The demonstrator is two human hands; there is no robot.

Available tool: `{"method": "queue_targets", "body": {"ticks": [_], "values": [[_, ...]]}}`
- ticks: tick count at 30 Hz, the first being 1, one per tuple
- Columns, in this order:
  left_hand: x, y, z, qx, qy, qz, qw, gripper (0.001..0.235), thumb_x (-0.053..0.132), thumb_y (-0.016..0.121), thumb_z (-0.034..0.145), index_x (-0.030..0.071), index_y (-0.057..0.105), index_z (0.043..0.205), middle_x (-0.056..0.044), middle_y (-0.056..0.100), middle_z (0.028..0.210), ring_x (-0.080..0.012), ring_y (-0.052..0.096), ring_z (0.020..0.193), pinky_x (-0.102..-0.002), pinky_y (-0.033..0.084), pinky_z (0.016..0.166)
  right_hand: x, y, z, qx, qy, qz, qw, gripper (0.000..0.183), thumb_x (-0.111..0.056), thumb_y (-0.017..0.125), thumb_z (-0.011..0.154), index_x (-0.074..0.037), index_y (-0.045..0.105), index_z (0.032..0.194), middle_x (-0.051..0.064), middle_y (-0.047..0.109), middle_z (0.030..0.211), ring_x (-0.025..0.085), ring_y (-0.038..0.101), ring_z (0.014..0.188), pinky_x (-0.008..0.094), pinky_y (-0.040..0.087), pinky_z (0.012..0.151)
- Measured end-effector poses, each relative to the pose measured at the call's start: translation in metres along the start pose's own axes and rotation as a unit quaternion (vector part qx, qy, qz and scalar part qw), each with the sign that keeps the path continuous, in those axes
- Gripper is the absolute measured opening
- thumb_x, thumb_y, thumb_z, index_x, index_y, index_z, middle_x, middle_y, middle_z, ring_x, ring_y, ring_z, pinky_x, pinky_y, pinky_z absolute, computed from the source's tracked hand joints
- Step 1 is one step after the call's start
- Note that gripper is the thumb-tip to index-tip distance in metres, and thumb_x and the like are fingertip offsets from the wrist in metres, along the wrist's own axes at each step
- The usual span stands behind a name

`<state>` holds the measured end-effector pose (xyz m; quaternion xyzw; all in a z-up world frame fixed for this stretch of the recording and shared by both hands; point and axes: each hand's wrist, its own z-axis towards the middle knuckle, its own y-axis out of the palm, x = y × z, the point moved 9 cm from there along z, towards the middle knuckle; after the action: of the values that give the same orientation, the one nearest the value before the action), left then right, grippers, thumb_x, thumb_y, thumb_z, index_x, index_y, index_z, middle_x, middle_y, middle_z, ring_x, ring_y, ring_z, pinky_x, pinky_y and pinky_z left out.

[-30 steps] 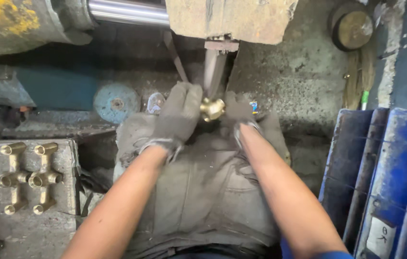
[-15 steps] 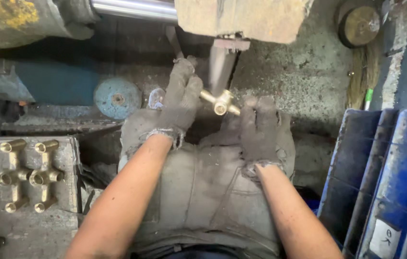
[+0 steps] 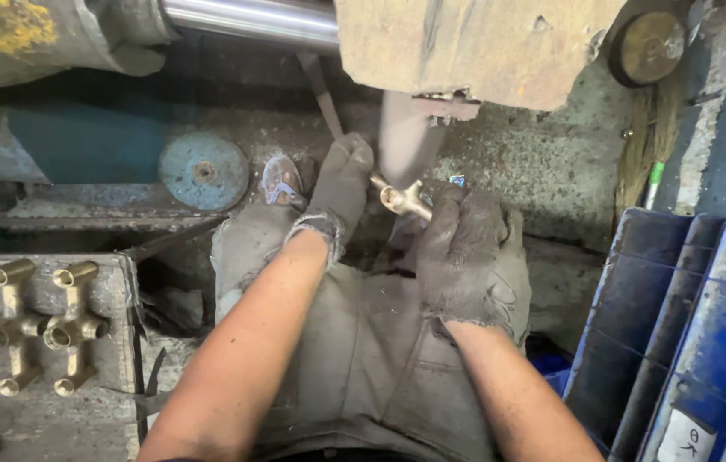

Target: The person holds metal faucet components against a rotating grinding or polishing wheel to smooth their surfaces.

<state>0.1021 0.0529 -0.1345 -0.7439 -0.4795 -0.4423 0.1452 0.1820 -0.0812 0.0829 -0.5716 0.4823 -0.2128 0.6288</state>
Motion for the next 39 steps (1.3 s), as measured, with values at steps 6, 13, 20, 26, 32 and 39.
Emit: {"method": "queue_targets", "body": {"ticks": [6,13,20,26,32,39], "values": [[-0.008,0.012,-0.007,-0.041,-0.028,-0.022,0.999,0.034,0.03,0.048,0.106,0.0,0.063,0.11,-0.008,0.062,0.08,-0.015,0.054,0.058,-0.03,0.045,0.048,-0.013,0.008,0.006,-0.008,-0.07,0.054,0.996,0.028,-0.024,0.043,0.103,-0.006,0.058,0.119,0.022,0.064,0.109,0.045,0.063,0.098,0.055,0.05,0.082],[-0.033,0.001,-0.013,0.005,-0.139,-0.002,0.99,0.037,0.037,0.048,0.095,0.017,0.066,0.12,-0.005,0.061,0.075,-0.0158,0.053,0.054,-0.034,0.045,0.044,-0.023,0.039,0.024,-0.081,-0.117,-0.029,0.989,0.029,-0.02,0.064,0.088,-0.005,0.061,0.113,0.023,0.063,0.111,0.043,0.064,0.098,0.051,0.051,0.081],[-0.074,-0.009,0.009,-0.01,-0.162,0.014,0.987,0.036,0.034,0.043,0.096,0.011,0.065,0.113,-0.007,0.062,0.074,-0.019,0.058,0.056,-0.037,0.047,0.048,-0.021,0.058,0.034,-0.11,-0.081,0.015,0.991,0.029,-0.019,0.06,0.093,-0.004,0.06,0.116,0.02,0.064,0.105,0.034,0.063,0.087,0.044,0.051,0.073],[-0.021,-0.016,-0.034,0.021,-0.133,0.059,0.989,0.041,0.041,0.048,0.098,0.002,0.062,0.104,-0.006,0.061,0.07,-0.0175,0.056,0.054,-0.036,0.045,0.044,-0.01,0.037,0.03,-0.08,-0.042,0.135,0.987,0.028,-0.019,0.056,0.097,-0.002,0.06,0.119,0.018,0.065,0.099,0.027,0.061,0.078,0.037,0.052,0.067],[0.047,-0.027,-0.126,-0.062,0.029,0.046,0.997,0.034,0.026,0.059,0.097,0.001,0.055,0.118,-0.004,0.061,0.088,-0.0118,0.056,0.063,-0.028,0.049,0.053,0.038,0.024,0.002,-0.1,0.014,0.422,0.901,0.029,-0.019,0.052,0.101,-0.001,0.059,0.122,0.015,0.065,0.093,0.019,0.06,0.069,0.031,0.052,0.06],[0.064,-0.026,-0.127,-0.029,0.116,0.083,0.989,0.028,0.015,0.06,0.099,0.003,0.054,0.124,-0.005,0.062,0.09,-0.0099,0.06,0.071,-0.026,0.053,0.065,-0.013,0.012,-0.004,0.252,-0.403,-0.054,0.878,0.019,-0.005,0.052,0.107,0.001,0.06,0.123,0.029,0.063,0.116,0.036,0.066,0.094,0.038,0.057,0.078]]}}
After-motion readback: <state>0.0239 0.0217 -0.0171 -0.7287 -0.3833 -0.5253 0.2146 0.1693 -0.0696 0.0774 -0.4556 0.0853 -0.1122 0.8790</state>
